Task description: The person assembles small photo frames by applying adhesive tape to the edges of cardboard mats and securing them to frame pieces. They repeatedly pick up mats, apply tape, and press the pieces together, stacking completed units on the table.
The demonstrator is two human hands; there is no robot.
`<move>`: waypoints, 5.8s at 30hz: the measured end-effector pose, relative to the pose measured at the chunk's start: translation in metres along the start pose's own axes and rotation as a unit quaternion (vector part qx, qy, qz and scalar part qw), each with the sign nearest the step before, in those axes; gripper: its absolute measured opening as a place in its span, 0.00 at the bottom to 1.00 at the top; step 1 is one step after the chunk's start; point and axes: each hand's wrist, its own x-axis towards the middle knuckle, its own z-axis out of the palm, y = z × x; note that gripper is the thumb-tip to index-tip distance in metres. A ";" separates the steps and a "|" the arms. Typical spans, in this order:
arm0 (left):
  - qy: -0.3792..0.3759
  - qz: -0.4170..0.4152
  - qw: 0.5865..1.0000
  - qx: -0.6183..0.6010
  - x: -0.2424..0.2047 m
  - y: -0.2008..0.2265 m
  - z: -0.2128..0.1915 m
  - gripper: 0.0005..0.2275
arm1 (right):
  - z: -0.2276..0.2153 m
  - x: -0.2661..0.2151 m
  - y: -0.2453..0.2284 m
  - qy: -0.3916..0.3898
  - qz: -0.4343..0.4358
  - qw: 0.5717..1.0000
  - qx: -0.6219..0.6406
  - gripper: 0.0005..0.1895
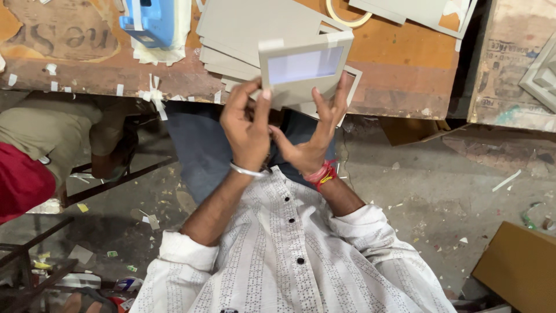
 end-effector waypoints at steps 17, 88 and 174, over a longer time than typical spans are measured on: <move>-0.101 0.222 0.937 0.250 0.045 -0.032 -0.038 0.30 | 0.007 0.019 0.030 -0.033 -0.044 0.998 -0.022 0.50; -0.147 -0.048 0.981 0.118 0.209 -0.066 -0.190 0.25 | 0.020 0.123 0.073 -0.306 -0.201 0.926 -0.091 0.42; 0.130 -0.072 0.974 -0.171 0.010 -0.063 -0.006 0.28 | 0.020 0.120 0.083 -0.305 -0.223 0.920 -0.100 0.41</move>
